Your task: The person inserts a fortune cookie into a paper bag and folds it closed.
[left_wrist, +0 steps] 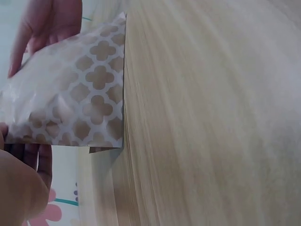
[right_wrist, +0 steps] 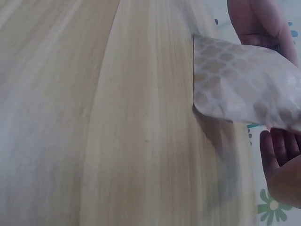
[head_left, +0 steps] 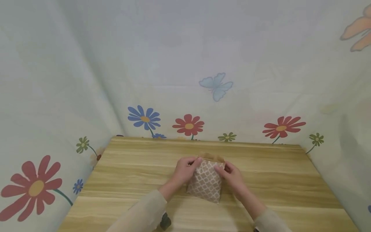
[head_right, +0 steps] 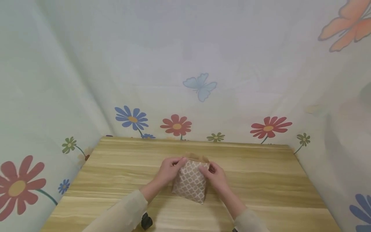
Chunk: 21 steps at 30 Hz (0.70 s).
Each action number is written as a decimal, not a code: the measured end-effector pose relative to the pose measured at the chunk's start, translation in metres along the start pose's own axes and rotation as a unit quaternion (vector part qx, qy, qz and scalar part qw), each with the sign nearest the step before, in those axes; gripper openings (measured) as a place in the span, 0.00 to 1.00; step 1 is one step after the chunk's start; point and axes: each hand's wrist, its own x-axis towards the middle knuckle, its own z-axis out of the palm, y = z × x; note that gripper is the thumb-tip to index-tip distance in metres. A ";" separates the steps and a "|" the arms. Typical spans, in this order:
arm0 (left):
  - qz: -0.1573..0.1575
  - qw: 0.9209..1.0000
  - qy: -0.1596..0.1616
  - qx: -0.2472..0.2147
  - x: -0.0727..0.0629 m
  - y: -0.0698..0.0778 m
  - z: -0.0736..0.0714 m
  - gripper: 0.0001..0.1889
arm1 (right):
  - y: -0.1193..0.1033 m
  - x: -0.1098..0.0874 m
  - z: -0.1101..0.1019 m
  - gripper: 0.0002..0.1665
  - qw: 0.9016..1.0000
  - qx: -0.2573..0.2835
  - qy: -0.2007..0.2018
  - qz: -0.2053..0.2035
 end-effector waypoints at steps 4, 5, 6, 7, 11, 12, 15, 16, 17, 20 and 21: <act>-0.011 1.000 0.001 -0.017 -0.002 0.002 0.003 0.19 | 0.000 0.003 0.005 0.36 1.000 0.011 0.005 0.006; -0.018 1.000 0.001 -0.021 -0.003 0.002 0.003 0.19 | 0.000 0.003 0.005 0.37 1.000 0.013 0.007 0.008; -0.023 0.999 0.001 -0.025 -0.004 0.003 0.004 0.19 | 0.001 0.004 0.006 0.37 1.000 0.016 0.007 0.010; -0.027 0.999 0.003 -0.026 -0.005 0.004 0.004 0.19 | 0.001 0.004 0.006 0.37 1.000 0.017 0.007 0.012; -0.041 0.999 0.015 -0.031 -0.007 0.007 0.005 0.18 | 0.002 0.006 0.008 0.34 1.000 0.025 0.011 0.009; -0.043 0.998 0.018 -0.031 -0.007 0.007 0.005 0.19 | 0.002 0.007 0.009 0.33 0.999 0.028 0.012 0.010; -0.045 0.998 0.027 -0.035 -0.009 0.008 0.005 0.19 | 0.002 0.007 0.010 0.30 0.999 0.036 0.009 0.009; -0.047 0.998 0.029 -0.036 -0.009 0.008 0.006 0.19 | 0.002 0.008 0.010 0.30 0.999 0.040 0.009 0.011; -0.049 0.998 0.030 -0.037 -0.009 0.008 0.006 0.19 | 0.002 0.008 0.010 0.30 0.999 0.039 0.007 0.009; -0.052 0.997 0.034 -0.041 -0.009 0.007 0.006 0.19 | 0.002 0.007 0.009 0.30 0.999 0.043 0.000 0.007; -0.053 0.997 0.036 -0.042 -0.009 0.007 0.006 0.19 | 0.002 0.007 0.008 0.30 0.999 0.042 0.000 0.006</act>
